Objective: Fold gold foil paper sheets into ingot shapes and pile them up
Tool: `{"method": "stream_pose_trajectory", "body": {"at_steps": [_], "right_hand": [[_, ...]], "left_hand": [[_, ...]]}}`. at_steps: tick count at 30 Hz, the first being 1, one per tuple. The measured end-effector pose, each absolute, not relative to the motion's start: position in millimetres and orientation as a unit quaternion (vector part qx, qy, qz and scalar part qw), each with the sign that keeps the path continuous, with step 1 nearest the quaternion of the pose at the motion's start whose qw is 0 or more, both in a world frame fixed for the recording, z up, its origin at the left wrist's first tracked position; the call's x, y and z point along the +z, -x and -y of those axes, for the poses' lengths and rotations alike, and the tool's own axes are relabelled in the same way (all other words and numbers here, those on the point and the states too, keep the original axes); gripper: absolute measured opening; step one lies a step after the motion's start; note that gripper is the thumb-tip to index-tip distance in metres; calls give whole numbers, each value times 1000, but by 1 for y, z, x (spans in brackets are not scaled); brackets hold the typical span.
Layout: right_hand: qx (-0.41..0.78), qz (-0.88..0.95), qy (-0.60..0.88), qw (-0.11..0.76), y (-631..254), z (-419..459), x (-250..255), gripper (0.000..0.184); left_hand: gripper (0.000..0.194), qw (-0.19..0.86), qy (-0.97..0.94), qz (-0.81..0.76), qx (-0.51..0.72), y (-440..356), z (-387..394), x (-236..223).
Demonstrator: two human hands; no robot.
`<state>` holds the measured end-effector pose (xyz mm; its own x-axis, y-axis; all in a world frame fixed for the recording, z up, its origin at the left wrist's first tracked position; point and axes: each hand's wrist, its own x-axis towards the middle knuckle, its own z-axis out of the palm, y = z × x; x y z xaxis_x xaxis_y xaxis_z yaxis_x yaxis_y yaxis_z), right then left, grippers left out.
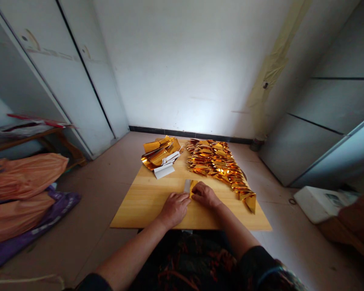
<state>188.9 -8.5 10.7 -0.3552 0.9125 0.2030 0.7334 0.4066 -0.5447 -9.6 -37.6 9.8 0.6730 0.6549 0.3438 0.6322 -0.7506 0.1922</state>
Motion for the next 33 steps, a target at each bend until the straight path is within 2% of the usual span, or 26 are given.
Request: {"method": "stream_pose_trajectory", "body": {"at_steps": [7, 12, 17, 26, 33], "right_hand": [[154, 811, 516, 230, -188, 5, 11, 18], [30, 817, 552, 163, -184, 19, 21, 16], [-10, 817, 566, 109, -176, 35, 27, 18], [-13, 839, 534, 106, -163, 46, 19, 23], [-1, 849, 516, 116, -167, 46, 17, 21]], "left_hand": [[20, 12, -903, -366, 224, 3, 38, 12], [16, -7, -892, -387, 235, -1, 37, 17], [17, -22, -871, -424, 249, 3, 33, 19], [13, -42, -842, -489, 223, 11, 11, 15], [18, -44, -867, -450, 211, 3, 9, 14]]}}
